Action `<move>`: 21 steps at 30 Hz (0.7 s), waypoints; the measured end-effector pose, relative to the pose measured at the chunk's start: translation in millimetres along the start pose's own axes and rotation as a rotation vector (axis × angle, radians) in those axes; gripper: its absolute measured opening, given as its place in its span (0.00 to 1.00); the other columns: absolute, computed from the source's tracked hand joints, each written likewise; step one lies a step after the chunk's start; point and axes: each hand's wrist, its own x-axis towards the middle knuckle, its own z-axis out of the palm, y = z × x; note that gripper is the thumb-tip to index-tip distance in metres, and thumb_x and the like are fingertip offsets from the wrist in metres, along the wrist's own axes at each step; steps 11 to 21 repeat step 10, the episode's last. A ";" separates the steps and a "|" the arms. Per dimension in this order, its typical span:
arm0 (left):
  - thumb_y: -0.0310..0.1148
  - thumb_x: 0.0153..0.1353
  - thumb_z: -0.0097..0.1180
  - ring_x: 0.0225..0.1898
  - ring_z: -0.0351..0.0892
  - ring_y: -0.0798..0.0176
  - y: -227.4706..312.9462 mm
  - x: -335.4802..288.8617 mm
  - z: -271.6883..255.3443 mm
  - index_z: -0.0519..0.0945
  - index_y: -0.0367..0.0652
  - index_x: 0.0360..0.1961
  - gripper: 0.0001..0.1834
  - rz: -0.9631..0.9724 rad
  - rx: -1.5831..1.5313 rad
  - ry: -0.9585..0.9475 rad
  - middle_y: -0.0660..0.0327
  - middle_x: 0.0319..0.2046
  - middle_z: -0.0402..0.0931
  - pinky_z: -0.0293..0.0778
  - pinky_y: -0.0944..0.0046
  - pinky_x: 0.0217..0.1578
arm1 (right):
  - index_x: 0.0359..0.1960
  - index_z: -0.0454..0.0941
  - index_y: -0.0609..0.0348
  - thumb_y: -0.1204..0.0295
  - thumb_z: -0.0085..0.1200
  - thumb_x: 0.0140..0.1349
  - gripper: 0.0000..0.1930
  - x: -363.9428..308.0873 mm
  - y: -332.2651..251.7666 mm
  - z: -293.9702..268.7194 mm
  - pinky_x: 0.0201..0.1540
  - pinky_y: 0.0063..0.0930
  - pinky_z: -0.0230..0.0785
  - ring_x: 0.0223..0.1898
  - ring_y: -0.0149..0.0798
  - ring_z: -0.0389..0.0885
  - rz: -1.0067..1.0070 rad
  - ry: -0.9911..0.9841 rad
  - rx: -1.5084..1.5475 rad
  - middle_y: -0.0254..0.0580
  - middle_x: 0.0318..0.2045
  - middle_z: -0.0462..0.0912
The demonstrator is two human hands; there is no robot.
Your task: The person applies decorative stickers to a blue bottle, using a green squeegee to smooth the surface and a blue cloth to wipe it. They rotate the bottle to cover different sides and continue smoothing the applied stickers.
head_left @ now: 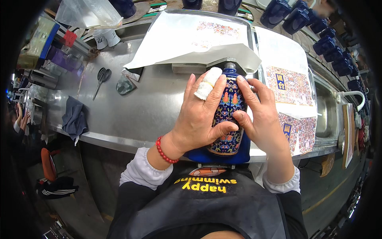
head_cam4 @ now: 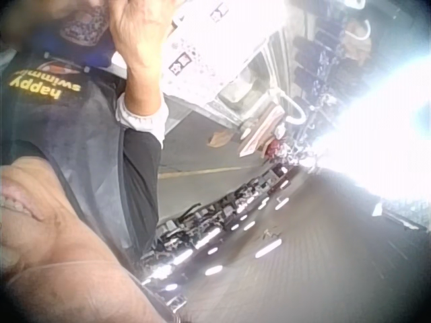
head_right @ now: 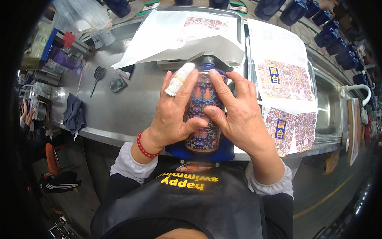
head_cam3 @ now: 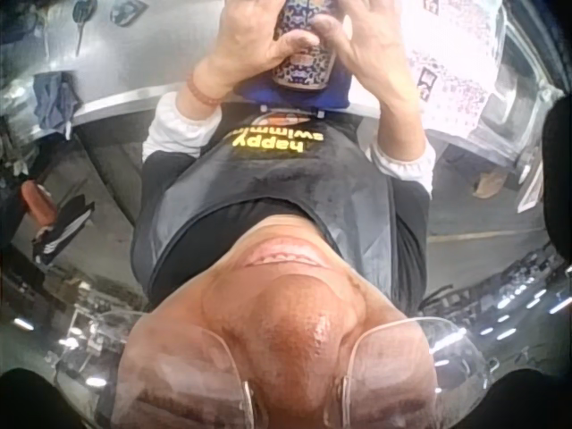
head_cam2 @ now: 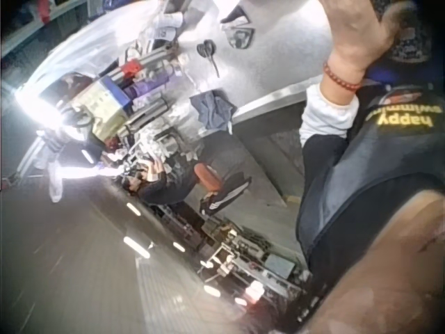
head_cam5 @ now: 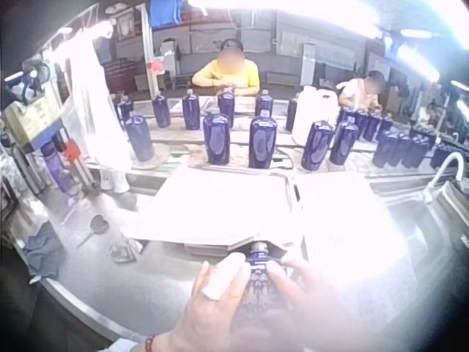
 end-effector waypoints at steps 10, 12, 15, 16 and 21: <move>0.73 0.62 0.51 0.69 0.63 0.33 -1.8 1.9 -0.5 0.62 0.33 0.74 0.56 -0.003 -0.033 -0.016 0.40 0.67 0.67 0.48 0.29 0.71 | 0.73 0.68 0.48 0.56 0.65 0.64 0.36 3.9 -0.7 -6.9 0.67 0.51 0.64 0.64 0.62 0.68 0.021 -0.040 0.003 0.61 0.66 0.68; 0.73 0.62 0.51 0.69 0.63 0.33 -1.8 1.9 -0.5 0.62 0.33 0.74 0.56 -0.003 -0.033 -0.016 0.40 0.67 0.67 0.48 0.29 0.71 | 0.73 0.68 0.48 0.56 0.65 0.64 0.36 3.9 -0.7 -6.9 0.67 0.51 0.64 0.64 0.62 0.68 0.021 -0.040 0.003 0.61 0.66 0.68; 0.73 0.62 0.51 0.69 0.63 0.33 -1.8 1.9 -0.5 0.62 0.33 0.74 0.56 -0.003 -0.033 -0.016 0.40 0.67 0.67 0.48 0.29 0.71 | 0.73 0.68 0.48 0.56 0.65 0.64 0.36 3.9 -0.7 -6.9 0.67 0.51 0.64 0.64 0.62 0.68 0.021 -0.040 0.003 0.61 0.66 0.68; 0.73 0.62 0.51 0.69 0.63 0.33 -1.8 1.9 -0.5 0.62 0.33 0.74 0.56 -0.003 -0.033 -0.016 0.40 0.67 0.67 0.48 0.29 0.71 | 0.73 0.68 0.48 0.56 0.65 0.64 0.36 3.9 -0.7 -6.9 0.67 0.51 0.64 0.64 0.62 0.68 0.021 -0.040 0.003 0.61 0.66 0.68; 0.73 0.62 0.51 0.69 0.63 0.33 -1.8 1.9 -0.5 0.62 0.33 0.74 0.56 -0.003 -0.033 -0.016 0.40 0.67 0.67 0.48 0.29 0.71 | 0.73 0.68 0.48 0.56 0.65 0.64 0.36 3.9 -0.7 -6.9 0.67 0.51 0.64 0.64 0.62 0.68 0.021 -0.040 0.003 0.61 0.66 0.68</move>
